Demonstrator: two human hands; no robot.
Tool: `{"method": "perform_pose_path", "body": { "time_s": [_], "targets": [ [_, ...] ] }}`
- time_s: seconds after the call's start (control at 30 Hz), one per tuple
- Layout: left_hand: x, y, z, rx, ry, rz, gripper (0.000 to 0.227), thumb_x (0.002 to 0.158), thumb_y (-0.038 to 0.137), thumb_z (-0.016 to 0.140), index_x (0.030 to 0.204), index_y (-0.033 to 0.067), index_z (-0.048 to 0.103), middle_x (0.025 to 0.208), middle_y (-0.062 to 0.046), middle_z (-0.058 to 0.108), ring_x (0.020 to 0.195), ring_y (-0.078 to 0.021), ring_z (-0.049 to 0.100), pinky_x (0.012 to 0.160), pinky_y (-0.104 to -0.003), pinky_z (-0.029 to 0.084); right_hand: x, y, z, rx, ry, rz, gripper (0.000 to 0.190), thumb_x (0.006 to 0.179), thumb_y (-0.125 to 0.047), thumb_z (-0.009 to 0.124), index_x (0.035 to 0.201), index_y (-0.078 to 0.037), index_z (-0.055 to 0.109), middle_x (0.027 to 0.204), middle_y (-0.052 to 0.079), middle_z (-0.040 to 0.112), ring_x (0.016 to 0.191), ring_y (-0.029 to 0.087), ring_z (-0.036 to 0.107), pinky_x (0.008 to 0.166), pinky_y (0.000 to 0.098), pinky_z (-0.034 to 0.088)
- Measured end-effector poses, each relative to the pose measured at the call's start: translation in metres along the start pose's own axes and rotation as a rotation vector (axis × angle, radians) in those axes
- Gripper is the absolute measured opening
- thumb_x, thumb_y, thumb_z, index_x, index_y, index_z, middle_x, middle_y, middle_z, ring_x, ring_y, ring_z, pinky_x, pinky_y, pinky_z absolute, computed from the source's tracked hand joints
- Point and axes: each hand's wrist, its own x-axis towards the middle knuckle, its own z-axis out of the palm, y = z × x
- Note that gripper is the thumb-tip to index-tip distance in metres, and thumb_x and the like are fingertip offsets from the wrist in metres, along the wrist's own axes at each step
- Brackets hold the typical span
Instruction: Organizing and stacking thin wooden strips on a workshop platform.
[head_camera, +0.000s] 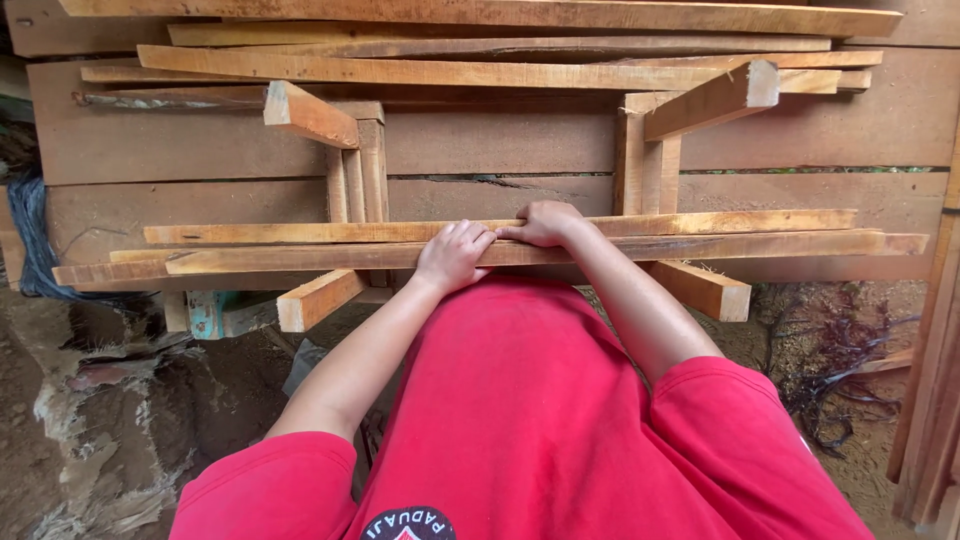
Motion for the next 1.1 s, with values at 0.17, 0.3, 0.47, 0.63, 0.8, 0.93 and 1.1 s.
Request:
{"method": "perform_pose_path", "body": {
  "time_s": [0.17,0.3,0.47,0.63,0.8,0.93,1.1],
  "targets": [
    [0.001,-0.002,-0.002,0.011,-0.004,0.008,0.058,0.068,0.047,0.085,0.115,0.019,0.065,0.11,0.0,0.064,0.105,-0.0199,0.061,0.083,-0.034,0.052,0.008,0.003,0.002,0.002,0.001,0.001,0.072,0.086,-0.082,0.045,0.114,-0.024,0.077,0.121,0.015,0.074,0.127,0.035,0.063,0.102,0.052,0.05],
    [0.001,-0.002,0.006,0.015,0.011,0.008,0.059,0.068,0.049,0.084,0.115,0.0196,0.064,0.11,0.0,0.063,0.104,-0.0198,0.06,0.082,-0.034,0.051,0.004,0.005,0.002,0.023,0.002,-0.002,0.068,0.087,-0.079,0.047,0.12,-0.027,0.075,0.124,0.013,0.073,0.128,0.034,0.062,0.103,0.0508,0.05],
    [0.0,-0.003,0.012,0.042,0.027,0.011,0.06,0.066,0.051,0.084,0.114,0.0202,0.064,0.108,0.001,0.063,0.103,-0.0194,0.06,0.081,-0.034,0.051,0.011,0.008,0.006,0.065,0.022,-0.027,0.066,0.083,-0.078,0.054,0.122,-0.029,0.075,0.123,0.012,0.074,0.128,0.034,0.063,0.103,0.0506,0.05],
    [0.001,-0.004,0.016,0.041,0.034,0.018,0.061,0.065,0.051,0.085,0.114,0.0202,0.064,0.108,0.001,0.063,0.102,-0.0191,0.06,0.081,-0.034,0.051,0.005,0.008,0.007,0.071,0.082,-0.032,0.061,0.083,-0.075,0.057,0.119,-0.03,0.076,0.119,0.01,0.075,0.124,0.033,0.065,0.1,0.0507,0.052],
    [-0.001,-0.005,0.019,0.051,0.049,0.017,0.062,0.065,0.052,0.085,0.115,0.0205,0.064,0.109,0.001,0.062,0.103,-0.0189,0.06,0.081,-0.033,0.051,0.008,0.005,0.01,0.033,0.082,-0.025,0.068,0.087,-0.077,0.051,0.124,-0.026,0.074,0.122,0.015,0.074,0.126,0.035,0.064,0.101,0.0519,0.051],
    [0.001,-0.003,0.01,0.056,0.061,0.018,0.063,0.064,0.05,0.086,0.115,0.0196,0.065,0.107,0.0,0.062,0.104,-0.0195,0.06,0.084,-0.034,0.05,0.011,0.005,0.009,0.008,0.063,-0.019,0.067,0.088,-0.075,0.048,0.126,-0.026,0.073,0.127,0.012,0.073,0.129,0.033,0.062,0.104,0.0501,0.05],
    [0.0,-0.001,0.002,0.05,0.053,0.016,0.065,0.064,0.05,0.085,0.117,0.0183,0.064,0.116,0.0,0.061,0.116,-0.02,0.057,0.092,-0.034,0.049,0.002,0.004,0.014,0.066,0.137,-0.002,0.058,0.086,-0.072,0.052,0.122,-0.031,0.073,0.122,0.007,0.074,0.125,0.031,0.065,0.103,0.0494,0.051]
  ]
}}
